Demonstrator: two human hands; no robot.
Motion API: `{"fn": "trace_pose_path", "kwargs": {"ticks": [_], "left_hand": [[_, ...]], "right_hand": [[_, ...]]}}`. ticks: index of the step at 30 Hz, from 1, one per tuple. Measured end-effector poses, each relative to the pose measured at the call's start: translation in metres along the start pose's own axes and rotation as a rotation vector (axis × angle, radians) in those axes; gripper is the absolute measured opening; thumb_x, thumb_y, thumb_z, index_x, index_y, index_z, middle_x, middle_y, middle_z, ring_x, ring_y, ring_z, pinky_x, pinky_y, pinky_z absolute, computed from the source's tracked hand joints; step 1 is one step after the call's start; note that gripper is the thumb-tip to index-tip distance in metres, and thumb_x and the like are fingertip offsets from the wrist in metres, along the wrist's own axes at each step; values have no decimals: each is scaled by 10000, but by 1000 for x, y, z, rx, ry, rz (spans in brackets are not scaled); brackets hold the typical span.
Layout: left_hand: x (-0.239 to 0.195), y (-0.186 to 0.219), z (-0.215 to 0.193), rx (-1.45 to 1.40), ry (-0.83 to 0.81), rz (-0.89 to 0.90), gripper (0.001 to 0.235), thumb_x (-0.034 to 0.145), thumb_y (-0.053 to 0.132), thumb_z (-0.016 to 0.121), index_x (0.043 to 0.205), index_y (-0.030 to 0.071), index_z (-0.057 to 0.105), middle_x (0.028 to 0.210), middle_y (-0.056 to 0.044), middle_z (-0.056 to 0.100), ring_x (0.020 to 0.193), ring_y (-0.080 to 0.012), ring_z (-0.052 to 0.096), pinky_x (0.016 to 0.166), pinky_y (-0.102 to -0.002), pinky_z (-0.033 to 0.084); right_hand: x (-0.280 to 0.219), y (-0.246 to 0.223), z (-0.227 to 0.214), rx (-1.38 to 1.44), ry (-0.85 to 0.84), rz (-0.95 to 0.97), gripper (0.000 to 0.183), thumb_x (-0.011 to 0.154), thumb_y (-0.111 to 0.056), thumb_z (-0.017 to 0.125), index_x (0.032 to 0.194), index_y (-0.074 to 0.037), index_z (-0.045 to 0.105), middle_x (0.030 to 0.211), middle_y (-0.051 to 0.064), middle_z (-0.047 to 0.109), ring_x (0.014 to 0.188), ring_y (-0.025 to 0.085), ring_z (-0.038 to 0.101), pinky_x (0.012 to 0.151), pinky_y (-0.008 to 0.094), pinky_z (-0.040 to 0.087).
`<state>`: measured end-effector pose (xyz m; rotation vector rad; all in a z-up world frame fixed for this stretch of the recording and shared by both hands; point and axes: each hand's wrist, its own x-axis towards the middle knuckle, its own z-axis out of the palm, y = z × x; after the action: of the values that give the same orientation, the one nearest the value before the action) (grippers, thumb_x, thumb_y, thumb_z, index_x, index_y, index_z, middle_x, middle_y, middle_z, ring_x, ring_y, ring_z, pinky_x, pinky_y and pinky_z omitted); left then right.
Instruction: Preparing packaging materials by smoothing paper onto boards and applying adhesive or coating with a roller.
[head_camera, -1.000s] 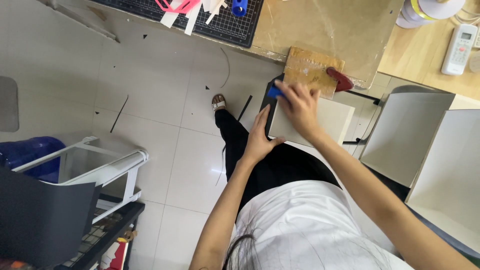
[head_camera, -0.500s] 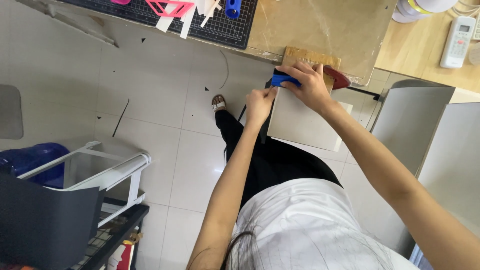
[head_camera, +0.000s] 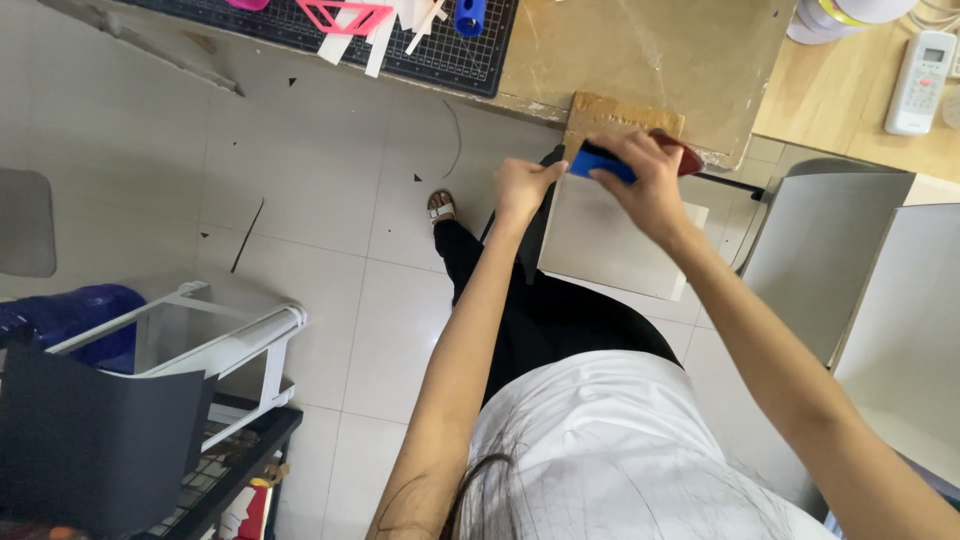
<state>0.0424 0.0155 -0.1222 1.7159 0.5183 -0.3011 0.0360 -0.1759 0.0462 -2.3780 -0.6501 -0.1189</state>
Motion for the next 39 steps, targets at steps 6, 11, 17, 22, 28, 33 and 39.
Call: {"fn": "trace_pose_path", "kwargs": {"ticks": [6, 11, 17, 22, 28, 33, 39], "left_hand": [[-120, 110, -83, -687, -466, -187, 1169, 846, 912, 160, 1462, -40, 444, 1545, -324, 361, 1459, -514, 231, 1239, -565, 127], [-109, 32, -58, -1044, -599, -85, 1076, 901, 919, 156, 1503, 87, 478, 1594, -75, 379, 1512, -301, 246, 1261, -419, 82], [-98, 16, -53, -1073, -672, -73, 1048, 870, 926, 114, 1520, 179, 457, 1316, -52, 565, 1298, -223, 457, 1164, -336, 268], [-98, 16, -56, -1054, -722, -37, 1052, 885, 944, 148, 1585, 191, 373, 1628, -9, 332, 1511, -238, 268, 1251, -433, 212], [-101, 11, -52, -1046, -696, -40, 1044, 881, 929, 91, 1586, 207, 358, 1661, 60, 231, 1556, -194, 108, 1272, -407, 60], [-102, 19, -54, -956, -666, -7, 1077, 870, 929, 71, 1561, 173, 403, 1616, -23, 343, 1501, -249, 300, 1135, -385, 418], [-105, 25, -51, -1065, -672, -43, 1043, 890, 923, 123, 1562, 171, 387, 1608, -71, 358, 1492, -285, 310, 1242, -438, 225]], "right_hand": [[-1, -8, 41, -138, 58, -112, 371, 940, -314, 766, 1298, -272, 677, 1003, -9, 605, 931, 170, 613, 863, 369, 275], [-31, -33, 42, -120, -33, -250, 281, 972, -284, 697, 1253, -284, 691, 1015, 4, 623, 926, 177, 617, 876, 407, 279], [-27, -23, 45, -149, -30, -406, 280, 1015, -273, 631, 1293, -291, 662, 1035, 5, 651, 881, 168, 631, 925, 404, 261], [-71, -42, 56, -87, -96, -419, 222, 1031, -294, 579, 1235, -285, 666, 1032, 16, 639, 864, 195, 625, 864, 429, 294], [-55, -41, 49, -258, -17, -382, 305, 1029, -317, 603, 1332, -301, 628, 1030, -40, 592, 835, 146, 573, 830, 367, 279], [-65, -23, 56, -115, -43, -463, 202, 1050, -327, 549, 1186, -315, 698, 1090, 1, 660, 982, 172, 601, 944, 441, 279], [-75, -52, 45, -135, -97, -508, 240, 1084, -291, 444, 1204, -311, 651, 1032, -20, 611, 863, 165, 573, 848, 381, 276]]}}
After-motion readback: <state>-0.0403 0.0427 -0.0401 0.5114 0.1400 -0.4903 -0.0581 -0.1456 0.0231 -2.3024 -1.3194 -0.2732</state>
